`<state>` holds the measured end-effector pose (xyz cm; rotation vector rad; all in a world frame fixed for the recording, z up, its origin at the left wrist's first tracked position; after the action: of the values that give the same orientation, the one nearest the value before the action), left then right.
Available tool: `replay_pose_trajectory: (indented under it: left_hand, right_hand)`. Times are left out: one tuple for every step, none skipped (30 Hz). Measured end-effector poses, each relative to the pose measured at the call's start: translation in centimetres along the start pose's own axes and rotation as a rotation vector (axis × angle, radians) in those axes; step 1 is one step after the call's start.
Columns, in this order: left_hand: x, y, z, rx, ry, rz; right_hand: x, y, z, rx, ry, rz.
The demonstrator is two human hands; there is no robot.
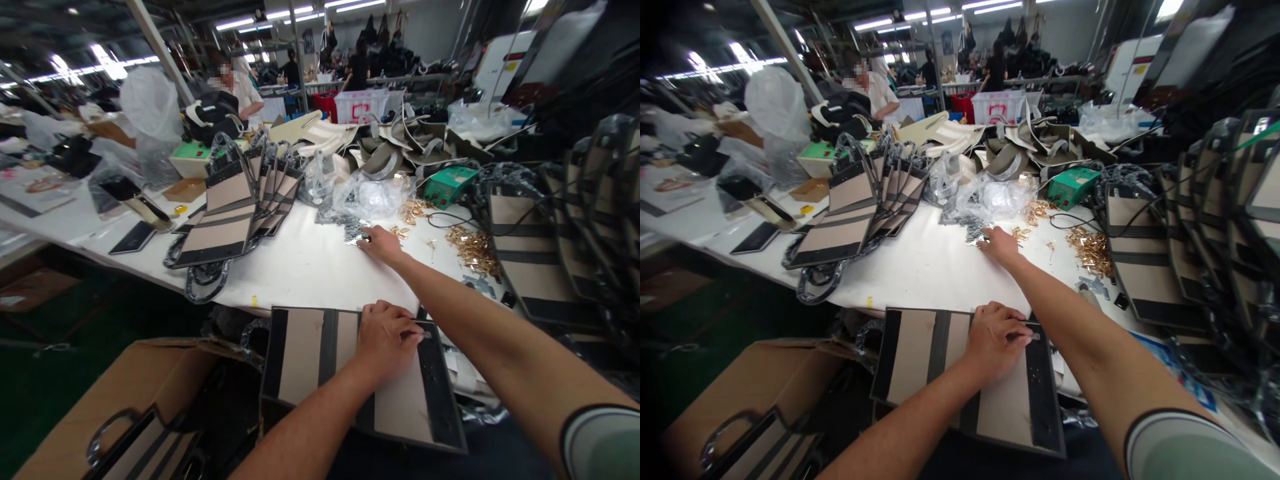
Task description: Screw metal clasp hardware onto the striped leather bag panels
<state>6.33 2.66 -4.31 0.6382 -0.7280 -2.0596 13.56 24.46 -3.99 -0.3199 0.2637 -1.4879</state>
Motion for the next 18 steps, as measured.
replay_pose_trajectory:
  left_hand:
    - [0.0,0.0,0.0,0.000,0.001,0.001]
    - [0.1,0.0,0.0,-0.002,0.003,0.002]
    - [0.1,-0.1,0.0,-0.006,0.007,0.000]
    - [0.1,-0.1,0.0,-0.011,0.011,-0.002]
    - [0.1,-0.1,0.0,-0.018,0.013,-0.005]
    - [0.1,-0.1,0.0,-0.026,0.015,-0.007]
    - [0.1,-0.1,0.0,-0.033,0.014,-0.009]
    - [0.1,-0.2,-0.1,-0.039,0.013,-0.010]
    - [0.1,-0.2,-0.1,-0.044,0.009,-0.010]
    - [0.1,-0.2,-0.1,-0.048,0.004,-0.011]
    - [0.1,-0.2,-0.1,-0.050,0.000,-0.012]
    - [0.0,-0.1,-0.1,-0.052,-0.005,-0.013]
    - [0.0,0.0,0.0,-0.054,-0.009,-0.015]
    - [-0.1,0.1,0.0,-0.058,-0.014,-0.015]
    - [-0.1,0.2,0.0,-0.064,-0.018,-0.017]
    - [-0.2,0.3,0.1,-0.069,-0.022,-0.020]
    - [-0.3,0.3,0.1,-0.073,-0.026,-0.024]
    - [-0.4,0.4,0.0,-0.076,-0.029,-0.029]
  right_hand:
    - [-0.2,-0.3,0.0,-0.005,-0.004,0.004]
    - [-0.3,-0.5,0.0,-0.011,-0.005,0.008]
    - [-0.4,-0.7,0.1,-0.019,-0.002,0.012]
    - [-0.4,-0.9,0.2,-0.028,0.003,0.015]
    - [-0.4,-1.0,0.4,-0.040,0.011,0.020]
    - [-0.3,-1.1,0.6,-0.055,0.021,0.025]
    - [-0.2,-1.1,0.9,-0.070,0.029,0.029]
    - [-0.1,-1.0,1.1,-0.088,0.036,0.033]
    - [0.1,-1.0,1.3,-0.108,0.041,0.036]
    - [0.2,-0.9,1.5,-0.131,0.047,0.036]
    - [0.3,-0.8,1.7,-0.157,0.053,0.034]
    - [0.5,-0.7,2.0,-0.187,0.060,0.029]
    - [0.7,-0.6,2.4,-0.222,0.067,0.026]
    - [1.0,-0.5,2.8,-0.261,0.072,0.022]
    - [1.6,-0.2,3.3,-0.301,0.074,0.017]
    - [2.5,0.0,3.8,-0.335,0.074,0.012]
    - [3.7,0.4,4.3,-0.379,0.072,0.010]
    - [5.4,0.8,4.9,-0.443,0.071,0.013]
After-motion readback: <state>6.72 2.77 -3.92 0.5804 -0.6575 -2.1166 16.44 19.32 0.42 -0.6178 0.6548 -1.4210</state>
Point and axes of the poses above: each hand's wrist, its own x-axis away from the middle knuckle, its own z-axis out of the back of the hand, y = z × x, the point moved 8 cm from there along -x, towards the middle knuckle, and after that the axes turned 5 degrees about -y, right-handed, at the moved point
